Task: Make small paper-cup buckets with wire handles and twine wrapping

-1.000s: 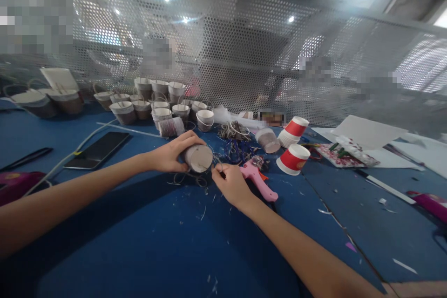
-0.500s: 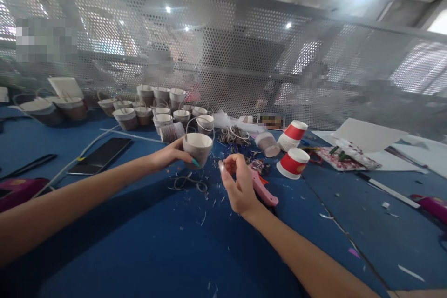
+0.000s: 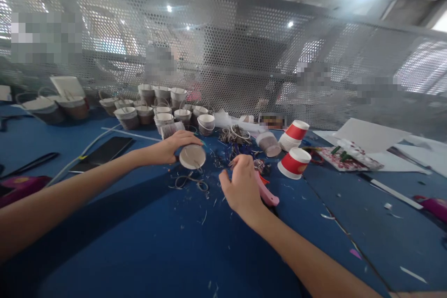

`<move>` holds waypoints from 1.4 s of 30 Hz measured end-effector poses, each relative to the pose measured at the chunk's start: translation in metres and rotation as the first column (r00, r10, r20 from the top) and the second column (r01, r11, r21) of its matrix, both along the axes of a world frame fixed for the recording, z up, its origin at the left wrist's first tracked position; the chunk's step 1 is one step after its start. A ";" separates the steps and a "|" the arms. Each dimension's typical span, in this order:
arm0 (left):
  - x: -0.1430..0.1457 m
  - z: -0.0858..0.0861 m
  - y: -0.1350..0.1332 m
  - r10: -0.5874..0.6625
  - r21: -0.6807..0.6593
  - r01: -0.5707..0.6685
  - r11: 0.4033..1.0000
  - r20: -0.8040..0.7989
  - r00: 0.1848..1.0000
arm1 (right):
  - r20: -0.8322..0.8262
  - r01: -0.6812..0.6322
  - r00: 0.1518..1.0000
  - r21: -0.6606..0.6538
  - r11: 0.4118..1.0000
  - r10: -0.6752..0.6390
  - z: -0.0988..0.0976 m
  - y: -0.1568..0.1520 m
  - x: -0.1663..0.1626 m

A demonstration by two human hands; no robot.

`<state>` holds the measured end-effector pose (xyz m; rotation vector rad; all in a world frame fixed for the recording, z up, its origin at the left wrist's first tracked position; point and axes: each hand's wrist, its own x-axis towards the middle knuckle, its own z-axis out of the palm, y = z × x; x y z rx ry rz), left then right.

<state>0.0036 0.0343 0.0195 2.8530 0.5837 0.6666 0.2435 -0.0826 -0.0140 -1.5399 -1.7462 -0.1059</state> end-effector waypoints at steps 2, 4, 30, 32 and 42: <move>0.000 -0.007 0.003 0.014 0.033 -0.012 0.999 -0.057 0.998 | 0.220 0.158 0.965 -0.041 0.987 -0.145 0.004 -0.001 0.002; 0.000 -0.014 0.005 0.009 0.033 -0.006 0.999 -0.084 0.996 | 0.424 0.297 0.871 -0.053 0.953 -0.248 0.012 -0.005 0.006; 0.016 -0.037 -0.031 0.036 -0.083 -0.031 0.996 0.052 0.998 | 0.282 0.247 0.950 -0.404 0.881 -0.137 0.050 -0.008 0.024; 0.022 -0.043 -0.034 0.086 -0.050 -0.081 0.996 0.122 0.989 | 0.157 0.145 0.983 -0.374 0.916 -0.091 0.051 -0.011 0.024; 0.035 -0.051 -0.042 0.170 0.008 -0.178 0.984 0.254 0.952 | -0.712 -0.486 0.702 -0.451 0.748 0.026 0.046 -0.005 0.016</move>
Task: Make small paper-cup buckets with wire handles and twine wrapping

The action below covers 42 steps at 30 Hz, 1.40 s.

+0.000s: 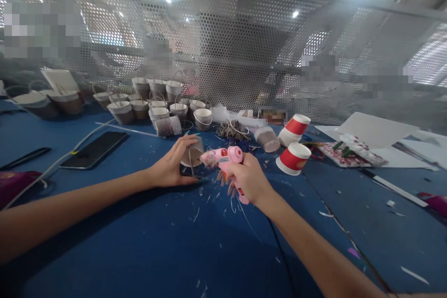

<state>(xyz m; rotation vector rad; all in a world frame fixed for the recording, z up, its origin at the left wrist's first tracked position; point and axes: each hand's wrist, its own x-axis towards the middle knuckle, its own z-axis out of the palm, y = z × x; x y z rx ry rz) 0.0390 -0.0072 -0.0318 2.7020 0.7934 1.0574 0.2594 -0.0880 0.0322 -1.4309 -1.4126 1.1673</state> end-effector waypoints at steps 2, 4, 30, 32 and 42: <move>-0.001 0.001 -0.001 -0.016 -0.015 0.016 1.000 -0.015 1.000 | -0.074 -0.018 0.997 -0.016 1.000 0.016 -0.009 0.005 -0.003; -0.003 0.002 -0.002 -0.032 -0.030 0.031 0.999 -0.032 0.999 | -0.114 -0.027 0.993 -0.016 0.999 0.025 -0.019 0.009 -0.006; -0.011 0.002 0.005 -0.092 -0.046 0.090 0.995 -0.038 0.995 | -0.115 0.000 0.993 0.006 1.000 0.001 -0.031 0.010 -0.018; -0.009 0.002 0.006 -0.099 -0.041 0.097 0.994 -0.032 0.995 | -0.121 0.005 0.993 0.003 1.000 -0.005 -0.029 0.009 -0.019; -0.005 0.002 0.006 -0.118 -0.056 0.116 0.992 -0.041 0.992 | -0.088 0.010 0.996 -0.023 1.000 -0.012 -0.034 0.010 -0.028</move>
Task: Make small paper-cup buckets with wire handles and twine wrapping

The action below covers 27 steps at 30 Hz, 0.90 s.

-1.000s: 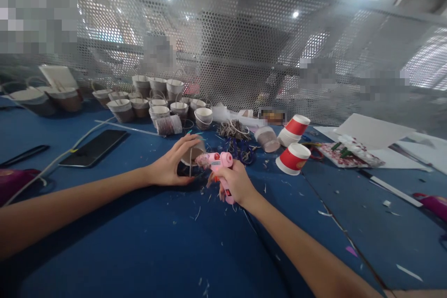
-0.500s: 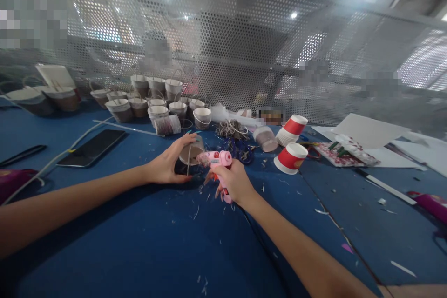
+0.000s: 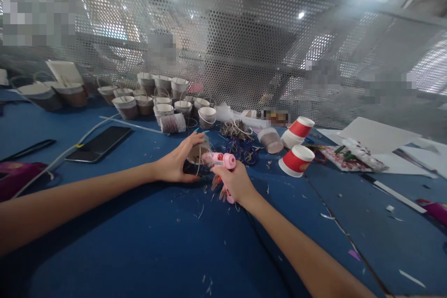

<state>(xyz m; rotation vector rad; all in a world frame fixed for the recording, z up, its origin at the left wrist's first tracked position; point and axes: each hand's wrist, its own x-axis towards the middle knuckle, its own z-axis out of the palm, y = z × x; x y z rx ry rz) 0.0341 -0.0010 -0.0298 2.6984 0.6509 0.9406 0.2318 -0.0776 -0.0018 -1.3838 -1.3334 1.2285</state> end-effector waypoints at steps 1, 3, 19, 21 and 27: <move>0.000 0.000 0.000 0.000 -0.012 0.000 1.000 -0.005 1.000 | -0.001 0.000 1.000 -0.001 1.000 0.000 -0.001 0.000 0.000; -0.001 -0.001 0.001 -0.003 -0.023 0.003 1.000 -0.011 1.000 | -0.009 0.006 1.000 0.001 1.000 -0.006 -0.003 0.001 -0.001; 0.001 0.000 0.002 -0.055 0.019 0.055 0.998 0.005 0.998 | 0.110 -0.100 0.989 0.031 0.994 0.096 -0.010 0.004 0.001; 0.001 -0.001 0.003 -0.052 0.020 0.052 0.998 0.005 0.999 | 0.138 -0.095 0.986 0.036 0.995 0.089 -0.010 0.004 0.001; 0.001 -0.002 0.004 -0.041 0.047 0.041 0.998 -0.001 0.999 | 0.138 -0.070 0.989 0.064 0.995 0.061 -0.011 0.004 0.001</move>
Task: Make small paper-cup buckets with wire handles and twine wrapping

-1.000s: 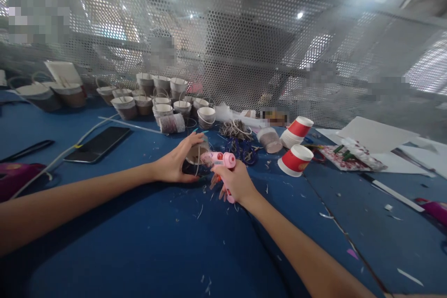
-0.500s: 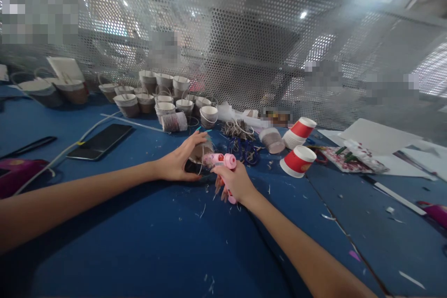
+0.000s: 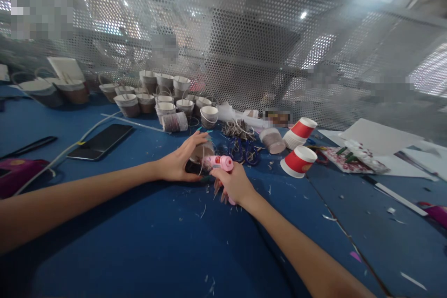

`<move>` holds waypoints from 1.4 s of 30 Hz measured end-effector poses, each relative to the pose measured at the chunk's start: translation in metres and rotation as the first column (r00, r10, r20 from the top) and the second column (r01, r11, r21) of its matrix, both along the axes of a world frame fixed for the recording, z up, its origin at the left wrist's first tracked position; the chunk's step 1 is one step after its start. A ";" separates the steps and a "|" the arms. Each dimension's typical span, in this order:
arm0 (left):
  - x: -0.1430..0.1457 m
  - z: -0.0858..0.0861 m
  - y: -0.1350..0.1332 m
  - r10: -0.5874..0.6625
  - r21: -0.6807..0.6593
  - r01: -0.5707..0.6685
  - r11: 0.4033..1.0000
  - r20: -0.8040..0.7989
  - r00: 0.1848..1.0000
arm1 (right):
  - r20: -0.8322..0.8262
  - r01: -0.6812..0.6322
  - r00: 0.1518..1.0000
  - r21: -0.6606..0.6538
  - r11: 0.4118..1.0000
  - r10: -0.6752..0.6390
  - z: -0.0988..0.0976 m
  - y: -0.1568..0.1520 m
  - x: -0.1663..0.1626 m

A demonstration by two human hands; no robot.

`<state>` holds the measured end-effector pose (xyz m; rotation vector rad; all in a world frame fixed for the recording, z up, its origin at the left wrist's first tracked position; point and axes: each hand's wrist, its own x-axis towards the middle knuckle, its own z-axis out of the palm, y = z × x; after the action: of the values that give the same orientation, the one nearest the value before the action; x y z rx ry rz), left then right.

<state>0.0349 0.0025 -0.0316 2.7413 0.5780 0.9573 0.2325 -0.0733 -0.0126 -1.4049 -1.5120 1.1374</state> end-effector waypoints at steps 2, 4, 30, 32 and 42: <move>0.000 0.000 0.000 -0.005 0.000 0.005 1.000 0.002 1.000 | -0.040 0.003 0.999 0.016 1.000 -0.002 0.001 0.000 0.000; 0.000 0.001 -0.001 -0.010 -0.011 0.010 1.000 0.003 1.000 | -0.091 0.017 0.996 0.014 1.000 -0.015 0.001 0.000 0.000; -0.001 -0.003 0.002 -0.008 -0.024 0.008 1.000 -0.003 1.000 | -0.102 -0.002 0.995 0.066 0.998 0.009 -0.005 0.003 0.002; -0.001 -0.002 0.002 -0.013 -0.028 0.013 1.000 -0.001 1.000 | -0.120 0.000 0.993 0.091 0.996 0.011 -0.004 0.002 0.002; -0.002 -0.003 0.002 -0.012 -0.030 0.012 0.999 -0.003 1.000 | -0.107 0.028 0.994 0.066 0.997 -0.021 0.001 0.001 0.000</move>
<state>0.0334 0.0043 -0.0342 2.7174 0.5707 0.9342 0.2322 -0.0724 -0.0116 -1.2938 -1.4415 1.1181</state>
